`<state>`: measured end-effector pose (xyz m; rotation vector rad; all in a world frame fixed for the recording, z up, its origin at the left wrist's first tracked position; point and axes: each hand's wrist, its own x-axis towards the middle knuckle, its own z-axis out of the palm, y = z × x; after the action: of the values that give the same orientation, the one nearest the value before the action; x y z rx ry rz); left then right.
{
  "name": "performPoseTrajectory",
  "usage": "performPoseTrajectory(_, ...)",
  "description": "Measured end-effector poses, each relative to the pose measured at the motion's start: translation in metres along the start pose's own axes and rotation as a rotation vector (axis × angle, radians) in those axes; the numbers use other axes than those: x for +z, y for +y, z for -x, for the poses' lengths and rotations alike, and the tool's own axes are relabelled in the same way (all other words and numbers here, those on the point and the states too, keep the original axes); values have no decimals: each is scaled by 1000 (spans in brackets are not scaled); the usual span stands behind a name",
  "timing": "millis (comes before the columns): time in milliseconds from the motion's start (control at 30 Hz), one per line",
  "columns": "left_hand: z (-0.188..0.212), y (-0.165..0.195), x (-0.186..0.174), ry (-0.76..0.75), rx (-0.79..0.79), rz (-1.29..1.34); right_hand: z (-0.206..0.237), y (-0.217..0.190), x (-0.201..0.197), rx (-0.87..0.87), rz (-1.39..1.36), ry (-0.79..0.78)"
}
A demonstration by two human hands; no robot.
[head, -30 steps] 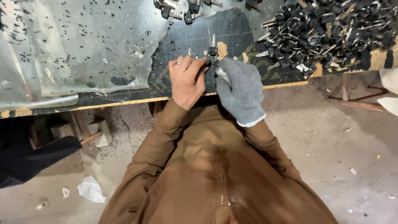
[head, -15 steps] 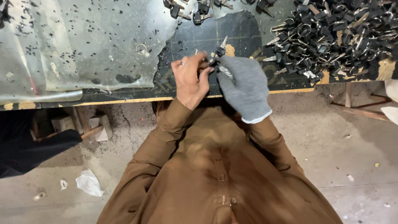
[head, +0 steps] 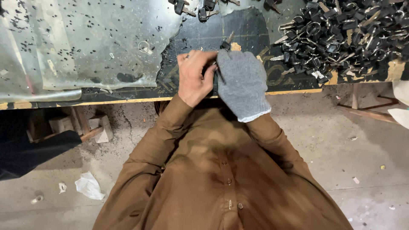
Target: The person sits at a workbench covered with piles of small black key heads and metal key blades. They pick up a key head and a blade one at a time, fit the blade into the head by hand, and place the assembled key onto a growing pile, repeating this cycle throughout the episode.
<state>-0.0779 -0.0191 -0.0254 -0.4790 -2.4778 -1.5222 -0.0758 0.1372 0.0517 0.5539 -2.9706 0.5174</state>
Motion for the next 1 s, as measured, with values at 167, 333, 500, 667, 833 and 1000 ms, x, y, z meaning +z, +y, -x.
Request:
performPoseTrajectory(167,6,-2,11,123,-2,-442,22,12,-6,-16,-293,211)
performPoseTrajectory(333,20,-9,10,135,23,-406,34,17,-2,-43,-326,121)
performPoseTrajectory(500,36,-10,8,81,137,-258,24,4,10,-71,-267,105)
performPoseTrajectory(667,30,1,-4,38,145,-255,13,20,-3,-116,-537,-44)
performPoseTrajectory(833,28,31,-26,-113,156,-69,26,34,-14,40,-781,51)
performPoseTrajectory(1000,38,51,-16,-36,-109,516,56,12,3,126,-841,114)
